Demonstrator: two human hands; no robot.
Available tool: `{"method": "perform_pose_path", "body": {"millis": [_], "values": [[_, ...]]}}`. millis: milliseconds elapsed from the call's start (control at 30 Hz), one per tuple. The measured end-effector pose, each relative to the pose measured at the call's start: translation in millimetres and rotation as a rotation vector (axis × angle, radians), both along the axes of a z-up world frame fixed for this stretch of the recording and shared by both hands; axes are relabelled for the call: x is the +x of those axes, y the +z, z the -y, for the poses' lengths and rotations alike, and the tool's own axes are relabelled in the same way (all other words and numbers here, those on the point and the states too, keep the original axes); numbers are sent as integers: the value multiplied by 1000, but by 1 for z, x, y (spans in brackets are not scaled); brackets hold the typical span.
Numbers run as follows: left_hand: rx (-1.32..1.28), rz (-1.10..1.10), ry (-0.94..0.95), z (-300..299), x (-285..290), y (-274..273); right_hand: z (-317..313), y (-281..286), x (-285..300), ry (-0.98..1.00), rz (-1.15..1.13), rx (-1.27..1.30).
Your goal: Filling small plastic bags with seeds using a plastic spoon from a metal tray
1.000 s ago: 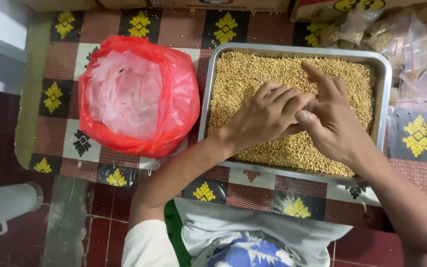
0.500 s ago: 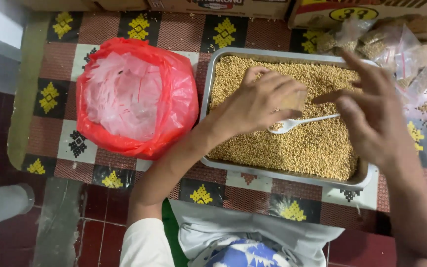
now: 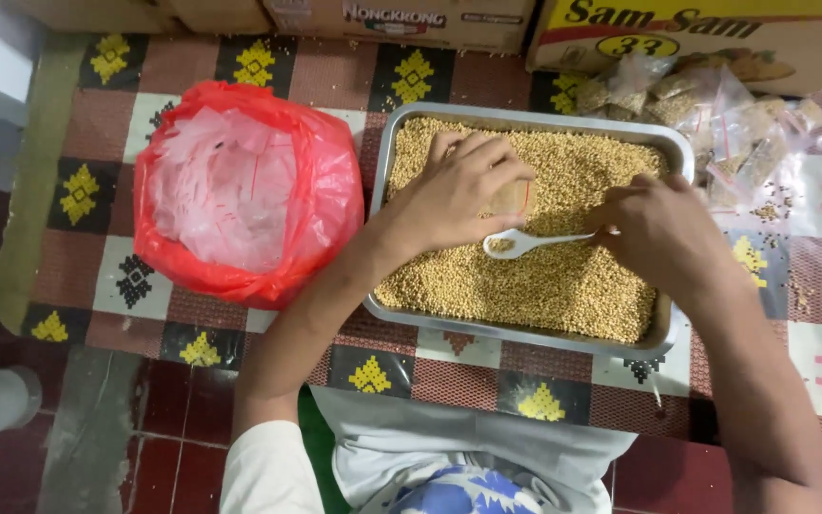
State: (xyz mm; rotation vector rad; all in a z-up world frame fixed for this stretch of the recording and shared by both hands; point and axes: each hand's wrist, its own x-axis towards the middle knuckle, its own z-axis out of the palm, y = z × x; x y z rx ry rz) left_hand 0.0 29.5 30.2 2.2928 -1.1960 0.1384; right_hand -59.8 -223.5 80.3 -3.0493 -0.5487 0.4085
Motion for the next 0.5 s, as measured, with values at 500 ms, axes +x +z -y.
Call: {"method": "perform_pose_path", "body": {"millis": [500], "values": [[-12, -54, -5, 6, 5, -18, 15, 40, -41, 121, 504, -136]]}}
